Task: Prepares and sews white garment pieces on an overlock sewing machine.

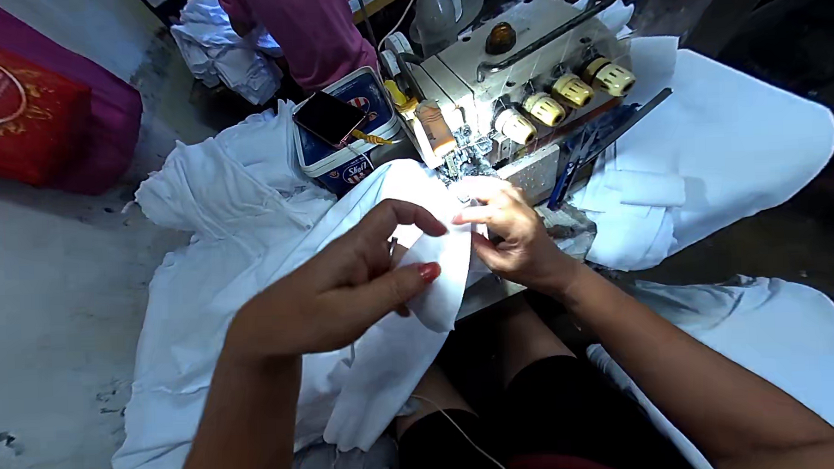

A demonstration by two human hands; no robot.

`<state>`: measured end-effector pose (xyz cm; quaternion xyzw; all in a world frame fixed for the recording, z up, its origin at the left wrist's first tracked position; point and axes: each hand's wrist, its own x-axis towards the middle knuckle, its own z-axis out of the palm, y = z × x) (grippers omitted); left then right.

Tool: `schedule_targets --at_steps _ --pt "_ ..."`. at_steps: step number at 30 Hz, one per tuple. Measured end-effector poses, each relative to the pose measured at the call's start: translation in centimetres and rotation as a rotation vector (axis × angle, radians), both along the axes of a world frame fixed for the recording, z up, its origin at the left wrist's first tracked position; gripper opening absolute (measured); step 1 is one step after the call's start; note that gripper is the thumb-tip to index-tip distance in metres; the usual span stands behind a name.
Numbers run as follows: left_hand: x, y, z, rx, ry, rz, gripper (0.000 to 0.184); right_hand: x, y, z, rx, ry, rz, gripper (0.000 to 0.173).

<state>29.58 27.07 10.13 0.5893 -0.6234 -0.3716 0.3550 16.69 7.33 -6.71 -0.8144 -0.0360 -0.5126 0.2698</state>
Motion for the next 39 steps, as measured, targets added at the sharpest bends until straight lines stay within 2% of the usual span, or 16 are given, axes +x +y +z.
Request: schedule_targets --at_steps 2,4,7,10,12,15,18,21,23,25,27,30,33,35,37,39 --pt "-0.2 -1.0 1.4 0.007 -0.124 -0.076 0.023 -0.8 0.2 1.1 -0.076 0.068 0.089 0.017" --pt "-0.9 -1.9 1.1 -0.011 -0.535 -0.073 0.027 -3.1 0.5 2.4 -0.181 0.205 0.127 0.022" --pt "-3.9 -3.3 -3.8 -0.086 -1.02 -0.056 0.011 -7.8 1.5 3.9 -0.311 0.426 0.028 0.029" --pt "-5.6 -4.1 -9.0 -0.314 -1.188 -0.111 0.011 -11.5 2.2 4.0 -0.362 0.545 -0.083 0.034" --pt "-5.7 -3.7 -9.8 -0.397 -1.137 -0.091 0.021 -12.9 2.1 3.6 -0.337 0.512 -0.09 0.035" --pt "-6.1 -1.5 -7.8 -0.359 -1.037 -0.019 0.036 -13.0 2.2 3.9 -0.217 0.367 0.053 0.031" --pt "-7.4 1.3 -4.4 -0.101 -1.033 0.043 0.039 -10.0 3.1 4.3 -0.002 0.201 0.265 0.029" --pt "-7.5 2.1 -2.0 0.308 -1.169 0.301 0.034 -5.4 4.9 2.6 0.233 0.182 0.134 0.023" --pt "-6.1 2.3 -0.9 0.492 -1.147 0.382 0.034 -3.6 6.0 1.8 0.451 0.375 0.056 0.027" --pt "-4.7 4.0 -0.7 0.285 -1.078 0.204 0.033 -3.3 6.0 2.0 0.629 0.698 0.178 0.036" --pt "-3.9 4.6 -0.9 -0.06 -0.979 0.007 0.038 -3.9 6.0 2.3 0.595 0.788 0.289 0.038" --pt "-3.8 2.6 -0.8 -0.372 -0.634 -0.042 0.042 -6.6 6.7 4.3 0.415 0.537 0.469 0.031" --pt "-4.2 -0.6 -0.7 -0.411 -0.358 -0.134 0.048 -9.0 7.7 7.8 0.219 0.251 0.588 0.022" --pt "-3.7 -1.4 0.0 -0.321 -0.412 -0.271 0.057 -9.6 8.3 8.7 0.187 0.054 0.498 0.018" --pt "-2.9 -0.6 2.4 -0.256 -0.624 -0.354 0.056 -8.7 8.9 6.9 0.249 -0.067 0.248 0.019" --pt "-2.7 1.0 5.6 -0.227 -0.911 -0.317 0.054 -6.6 10.8 3.6 0.342 0.037 0.12 0.041"
